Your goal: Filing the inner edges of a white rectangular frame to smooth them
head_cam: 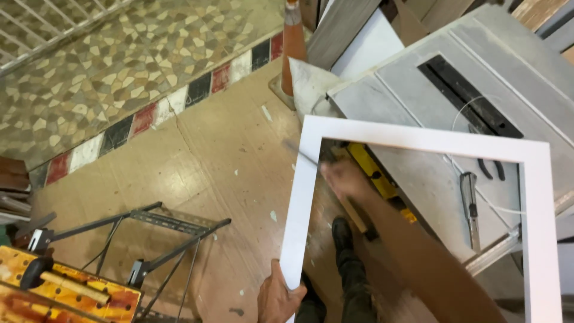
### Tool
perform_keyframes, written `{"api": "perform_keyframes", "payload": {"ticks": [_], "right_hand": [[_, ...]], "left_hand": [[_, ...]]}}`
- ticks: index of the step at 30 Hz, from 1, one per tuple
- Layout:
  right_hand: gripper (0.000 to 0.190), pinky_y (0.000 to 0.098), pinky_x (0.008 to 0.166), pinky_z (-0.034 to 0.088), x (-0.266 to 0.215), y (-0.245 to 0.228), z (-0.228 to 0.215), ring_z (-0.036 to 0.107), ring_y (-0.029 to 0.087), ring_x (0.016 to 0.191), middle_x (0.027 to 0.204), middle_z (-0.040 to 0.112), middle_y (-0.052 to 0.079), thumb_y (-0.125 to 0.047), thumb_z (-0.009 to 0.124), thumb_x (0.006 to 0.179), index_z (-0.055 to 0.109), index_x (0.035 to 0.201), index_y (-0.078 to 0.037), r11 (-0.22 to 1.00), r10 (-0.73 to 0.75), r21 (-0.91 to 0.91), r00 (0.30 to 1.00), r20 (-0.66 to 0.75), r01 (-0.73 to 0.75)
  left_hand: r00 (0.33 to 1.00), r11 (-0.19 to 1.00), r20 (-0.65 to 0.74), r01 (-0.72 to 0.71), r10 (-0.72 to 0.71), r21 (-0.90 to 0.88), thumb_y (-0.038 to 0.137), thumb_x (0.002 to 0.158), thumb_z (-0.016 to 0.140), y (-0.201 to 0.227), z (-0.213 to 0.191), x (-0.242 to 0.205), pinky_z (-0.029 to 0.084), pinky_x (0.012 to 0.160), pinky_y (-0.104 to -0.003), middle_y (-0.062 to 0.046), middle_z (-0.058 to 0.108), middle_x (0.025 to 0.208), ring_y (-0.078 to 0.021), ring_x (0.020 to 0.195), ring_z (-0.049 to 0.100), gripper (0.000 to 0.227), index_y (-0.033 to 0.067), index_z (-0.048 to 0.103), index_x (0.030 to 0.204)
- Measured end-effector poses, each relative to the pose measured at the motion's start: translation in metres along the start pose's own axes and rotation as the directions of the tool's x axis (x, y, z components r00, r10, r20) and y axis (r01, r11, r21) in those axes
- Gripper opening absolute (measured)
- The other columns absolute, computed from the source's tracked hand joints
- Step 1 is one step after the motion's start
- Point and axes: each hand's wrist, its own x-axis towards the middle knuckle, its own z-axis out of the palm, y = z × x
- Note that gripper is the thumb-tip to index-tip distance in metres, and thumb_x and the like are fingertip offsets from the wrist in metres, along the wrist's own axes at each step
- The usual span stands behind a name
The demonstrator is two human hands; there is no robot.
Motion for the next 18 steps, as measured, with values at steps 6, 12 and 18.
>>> {"api": "perform_keyframes", "payload": {"ticks": [6,12,18], "right_hand": [[0.058,0.035,0.055,0.048,0.016,-0.039,-0.029,0.054,0.018,0.042,0.051,0.058,0.007,-0.04,0.048,0.107,0.059,0.06,-0.008,0.989,0.097,0.131,0.976,-0.195,-0.072],[0.065,0.0379,0.055,0.041,0.017,0.044,0.007,0.059,0.018,0.051,0.053,0.058,0.001,-0.059,0.044,0.099,0.057,0.053,-0.014,0.994,-0.102,-0.052,0.984,-0.145,0.095],[0.071,0.0317,0.048,0.049,0.025,-0.01,-0.019,0.056,0.016,0.038,0.048,0.061,0.004,-0.066,0.04,0.099,0.063,0.061,-0.011,1.0,-0.029,0.004,0.989,-0.142,0.029]], "left_hand": [[0.998,0.998,0.02,0.056,-0.056,0.034,0.039,0.081,0.067,0.011,-0.007,-0.005,0.053,0.075,-0.05,-0.019,0.071,0.102,-0.0409,0.093,0.066,0.049,0.0167,0.036,0.112],[0.998,0.998,0.028,0.051,-0.051,0.024,0.044,0.079,0.07,0.012,-0.008,0.002,0.054,0.081,-0.051,-0.017,0.071,0.113,-0.0423,0.102,0.067,0.056,0.0186,0.038,0.117],[0.994,0.996,0.066,0.087,-0.089,0.032,0.039,0.081,0.07,0.025,-0.017,-0.009,0.052,0.079,-0.049,-0.016,0.071,0.111,-0.0393,0.1,0.067,0.056,0.0164,0.039,0.122]]}}
